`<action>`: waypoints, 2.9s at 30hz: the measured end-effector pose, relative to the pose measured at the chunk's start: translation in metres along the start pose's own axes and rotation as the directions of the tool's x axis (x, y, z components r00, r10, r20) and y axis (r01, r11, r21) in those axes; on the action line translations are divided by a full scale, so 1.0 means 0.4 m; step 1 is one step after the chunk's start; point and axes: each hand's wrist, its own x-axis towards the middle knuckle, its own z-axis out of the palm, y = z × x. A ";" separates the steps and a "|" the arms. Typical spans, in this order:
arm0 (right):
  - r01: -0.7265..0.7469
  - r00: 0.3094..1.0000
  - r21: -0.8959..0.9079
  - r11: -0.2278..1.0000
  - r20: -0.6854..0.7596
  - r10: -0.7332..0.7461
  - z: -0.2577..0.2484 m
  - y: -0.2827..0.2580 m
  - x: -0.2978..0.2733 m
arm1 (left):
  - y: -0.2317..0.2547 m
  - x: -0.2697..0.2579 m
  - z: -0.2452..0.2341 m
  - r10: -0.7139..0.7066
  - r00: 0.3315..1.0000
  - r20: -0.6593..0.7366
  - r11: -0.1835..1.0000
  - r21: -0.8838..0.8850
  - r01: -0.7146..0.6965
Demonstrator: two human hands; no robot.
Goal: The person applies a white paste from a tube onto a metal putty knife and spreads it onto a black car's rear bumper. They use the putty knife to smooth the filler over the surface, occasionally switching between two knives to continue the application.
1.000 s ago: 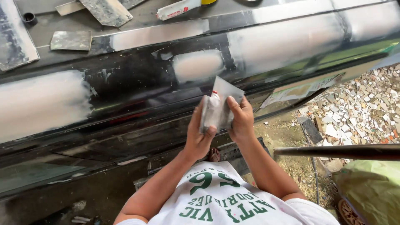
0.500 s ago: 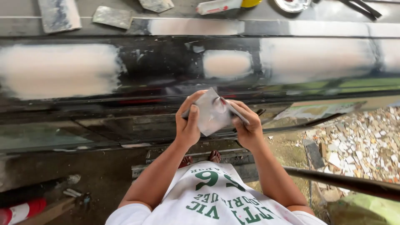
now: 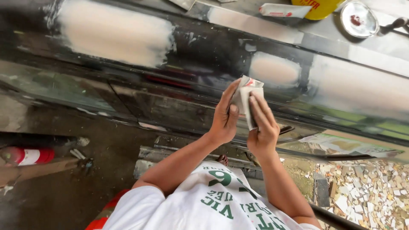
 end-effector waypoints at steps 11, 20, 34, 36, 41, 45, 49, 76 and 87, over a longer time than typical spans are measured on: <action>0.144 0.984 -0.076 0.987 0.119 -0.135 -0.065 0.059 0.045 | 0.030 0.036 -0.054 -0.055 0.998 -0.013 0.994 0.099 0.056; -0.057 0.995 0.364 0.930 0.092 0.025 -0.050 0.072 0.005 | 0.087 0.089 -0.034 -0.174 0.974 -0.142 0.976 -0.157 0.151; -0.439 0.532 0.789 0.430 -0.158 0.832 -0.032 0.023 0.017 | 0.033 -0.027 0.049 0.010 0.954 0.300 0.999 -0.040 0.002; -0.417 0.757 0.526 0.741 -0.251 0.603 -0.108 0.068 -0.024 | -0.090 -0.113 0.023 -0.119 0.939 0.324 0.985 -0.083 0.153; -0.021 0.999 0.405 0.914 0.051 0.000 -0.145 0.016 -0.018 | 0.013 -0.018 0.034 -0.470 0.874 0.127 0.779 -0.407 0.478; -0.073 0.997 0.323 0.944 0.013 0.073 -0.117 0.042 -0.067 | -0.018 -0.002 -0.014 -0.348 0.932 0.102 0.825 -0.439 0.356; -0.284 0.956 0.205 0.937 -0.006 0.292 -0.127 0.076 -0.079 | 0.038 0.061 -0.001 -0.058 0.983 0.176 0.996 0.072 0.046; -0.005 0.998 0.404 0.915 -0.061 0.032 -0.209 0.047 -0.021 | -0.077 0.020 0.040 -0.287 0.948 0.139 0.879 -0.354 0.318; -0.489 0.776 0.311 0.815 -0.272 0.570 -0.222 0.050 -0.093 | -0.131 -0.041 0.021 0.123 0.988 0.096 0.977 0.162 -0.138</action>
